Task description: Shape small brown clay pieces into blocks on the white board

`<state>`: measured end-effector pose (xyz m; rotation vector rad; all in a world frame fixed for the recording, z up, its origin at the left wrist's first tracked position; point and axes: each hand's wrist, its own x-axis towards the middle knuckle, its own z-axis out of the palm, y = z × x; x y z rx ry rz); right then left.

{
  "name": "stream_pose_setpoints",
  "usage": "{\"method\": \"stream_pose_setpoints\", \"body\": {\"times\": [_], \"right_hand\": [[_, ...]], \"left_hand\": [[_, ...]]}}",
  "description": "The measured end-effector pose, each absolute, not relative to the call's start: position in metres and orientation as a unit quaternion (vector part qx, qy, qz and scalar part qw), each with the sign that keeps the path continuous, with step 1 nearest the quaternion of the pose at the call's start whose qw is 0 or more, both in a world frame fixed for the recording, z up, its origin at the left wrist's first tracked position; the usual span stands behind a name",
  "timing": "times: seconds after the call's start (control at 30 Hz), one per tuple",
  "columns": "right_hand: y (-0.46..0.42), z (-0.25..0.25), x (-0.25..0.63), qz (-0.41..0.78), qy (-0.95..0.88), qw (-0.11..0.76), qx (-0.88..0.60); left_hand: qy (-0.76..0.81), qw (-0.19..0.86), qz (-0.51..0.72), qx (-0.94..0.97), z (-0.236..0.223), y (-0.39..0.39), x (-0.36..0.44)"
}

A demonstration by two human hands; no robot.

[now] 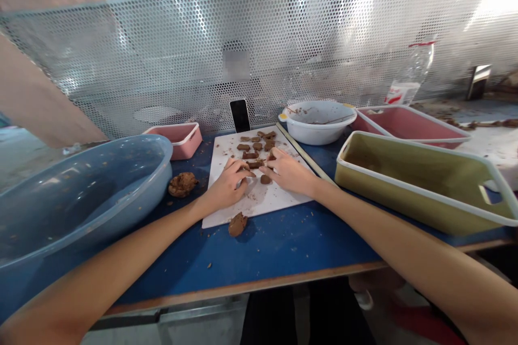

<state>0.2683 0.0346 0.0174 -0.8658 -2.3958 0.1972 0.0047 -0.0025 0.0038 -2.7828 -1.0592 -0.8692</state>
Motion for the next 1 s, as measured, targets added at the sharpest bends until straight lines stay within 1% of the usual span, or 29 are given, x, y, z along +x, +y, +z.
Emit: {"method": "stream_pose_setpoints", "body": {"times": [0.13,1.0], "right_hand": [[0.0384,0.0118,0.2692,0.065,-0.891,0.310,-0.326],[0.0386,0.0113,0.2695,0.064,-0.891,0.311,-0.325]], "left_hand": [[-0.337,0.020,-0.284,-0.897,0.0040,-0.0022,0.0050],[-0.344,0.011,-0.282,-0.896,0.0057,-0.0040,0.0048]]}}
